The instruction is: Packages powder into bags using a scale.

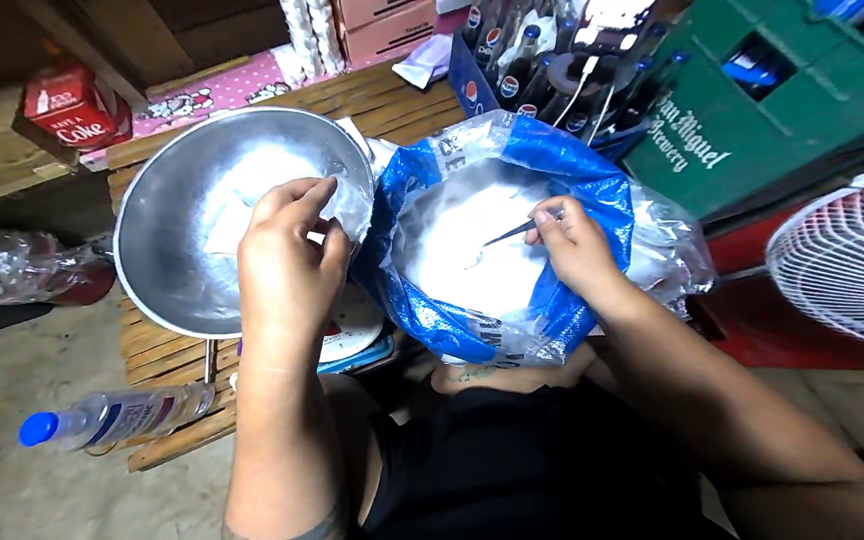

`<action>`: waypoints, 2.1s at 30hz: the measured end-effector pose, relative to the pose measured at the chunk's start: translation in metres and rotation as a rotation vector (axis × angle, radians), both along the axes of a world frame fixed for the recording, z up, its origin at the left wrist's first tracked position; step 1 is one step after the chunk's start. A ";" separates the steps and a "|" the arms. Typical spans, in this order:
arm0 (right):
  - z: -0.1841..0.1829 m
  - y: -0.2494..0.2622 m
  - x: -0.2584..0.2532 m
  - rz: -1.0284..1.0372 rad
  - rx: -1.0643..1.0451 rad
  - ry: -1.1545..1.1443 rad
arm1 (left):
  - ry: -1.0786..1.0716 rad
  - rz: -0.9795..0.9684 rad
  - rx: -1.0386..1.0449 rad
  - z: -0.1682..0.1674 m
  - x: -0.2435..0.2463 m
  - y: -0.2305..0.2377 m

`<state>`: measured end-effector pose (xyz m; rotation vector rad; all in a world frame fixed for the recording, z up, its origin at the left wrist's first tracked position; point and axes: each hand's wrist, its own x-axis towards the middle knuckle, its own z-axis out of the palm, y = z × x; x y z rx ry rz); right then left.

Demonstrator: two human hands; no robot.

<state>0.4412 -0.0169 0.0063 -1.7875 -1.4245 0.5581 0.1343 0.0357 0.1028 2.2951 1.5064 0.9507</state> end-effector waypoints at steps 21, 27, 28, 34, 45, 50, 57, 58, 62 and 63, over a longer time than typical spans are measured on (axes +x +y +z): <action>0.098 0.003 -0.029 0.109 0.325 0.798 | -0.013 -0.059 0.012 0.000 -0.003 -0.006; 0.116 0.016 -0.054 0.215 0.345 0.735 | -0.061 -0.037 0.013 -0.002 -0.003 0.002; 0.118 0.018 -0.057 0.230 0.349 0.716 | -0.066 -0.032 0.011 -0.002 -0.002 0.003; 0.127 0.026 -0.074 0.303 0.374 0.570 | -0.087 -0.030 0.004 -0.002 -0.003 0.003; 0.146 0.050 -0.120 0.555 0.480 -0.039 | -0.100 -0.017 -0.004 0.000 -0.002 0.002; 0.155 0.040 -0.112 0.545 0.631 -0.390 | -0.115 0.005 0.011 -0.001 -0.004 0.002; 0.152 0.032 -0.074 0.477 0.639 0.018 | -0.102 0.010 -0.007 0.000 -0.003 0.002; 0.149 0.029 -0.067 0.450 0.621 0.110 | -0.097 0.010 -0.002 0.000 -0.003 0.002; 0.131 0.017 -0.039 0.258 0.537 0.449 | -0.090 -0.015 -0.006 -0.001 -0.002 0.002; 0.124 0.014 -0.032 0.212 0.509 0.492 | -0.084 -0.014 -0.008 0.000 -0.002 0.001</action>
